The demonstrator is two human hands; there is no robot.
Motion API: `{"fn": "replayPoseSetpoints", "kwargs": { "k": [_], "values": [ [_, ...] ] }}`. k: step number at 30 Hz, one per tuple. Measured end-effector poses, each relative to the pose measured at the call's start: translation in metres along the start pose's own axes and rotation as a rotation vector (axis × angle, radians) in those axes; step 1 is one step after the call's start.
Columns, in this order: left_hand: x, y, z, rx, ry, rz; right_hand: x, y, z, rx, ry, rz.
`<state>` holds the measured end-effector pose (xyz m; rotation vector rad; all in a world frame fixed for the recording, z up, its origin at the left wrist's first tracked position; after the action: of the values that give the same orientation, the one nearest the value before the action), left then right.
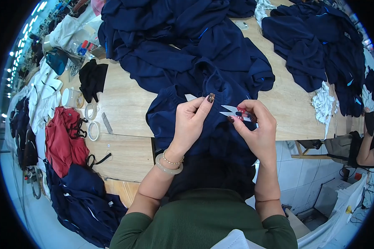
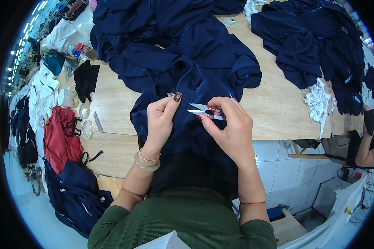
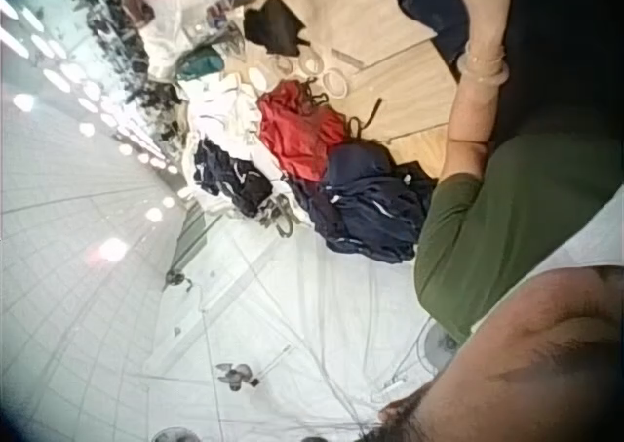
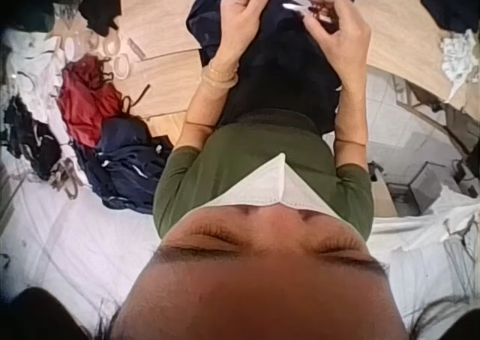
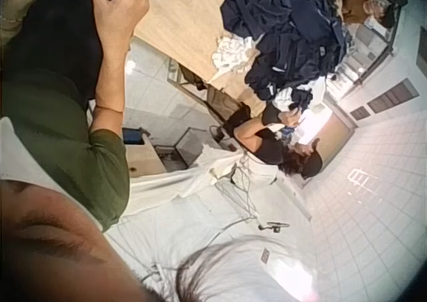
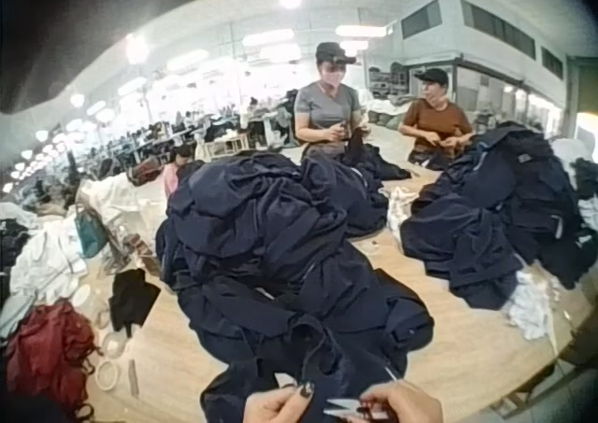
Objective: The worker is using thread snips to trim loose threads from the seams and waistband of blue athletic trousers.
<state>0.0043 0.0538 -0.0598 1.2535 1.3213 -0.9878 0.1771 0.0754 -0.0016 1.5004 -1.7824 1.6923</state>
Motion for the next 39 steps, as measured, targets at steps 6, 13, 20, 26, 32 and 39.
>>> {"fn": "replayPoseSetpoints", "kwargs": {
  "k": [6, 13, 20, 26, 32, 39],
  "values": [
    [-0.001, 0.002, 0.0, 0.007, 0.003, -0.001, 0.001, 0.002, 0.0, -0.022, 0.008, 0.001],
    [0.004, 0.002, 0.0, 0.001, -0.005, 0.026, -0.003, 0.008, -0.001, -0.013, 0.052, -0.113],
    [0.028, 0.002, -0.005, 0.037, -0.115, 0.003, -0.042, 0.029, -0.004, -0.085, 0.169, -0.836],
    [0.028, -0.001, -0.002, -0.037, -0.079, 0.068, -0.05, 0.019, -0.01, -0.115, 0.232, -0.908],
    [0.035, -0.004, -0.006, -0.026, -0.099, -0.004, -0.002, 0.032, -0.008, 0.024, -0.1, -0.133],
    [0.046, -0.007, -0.007, -0.066, -0.177, -0.112, -0.019, 0.037, -0.007, 0.003, 0.01, -0.094]
  ]
}}
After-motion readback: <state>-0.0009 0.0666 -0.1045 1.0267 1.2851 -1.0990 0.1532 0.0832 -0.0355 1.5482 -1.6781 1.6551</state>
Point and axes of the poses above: each hand's wrist, its own z-axis away from the middle knuckle, its own y-axis out of the palm, x = y × z, the point moved 10 cm from there along -z, towards the middle knuckle, and after that the axes turned 8 degrees about x, right-handed, at the moved point
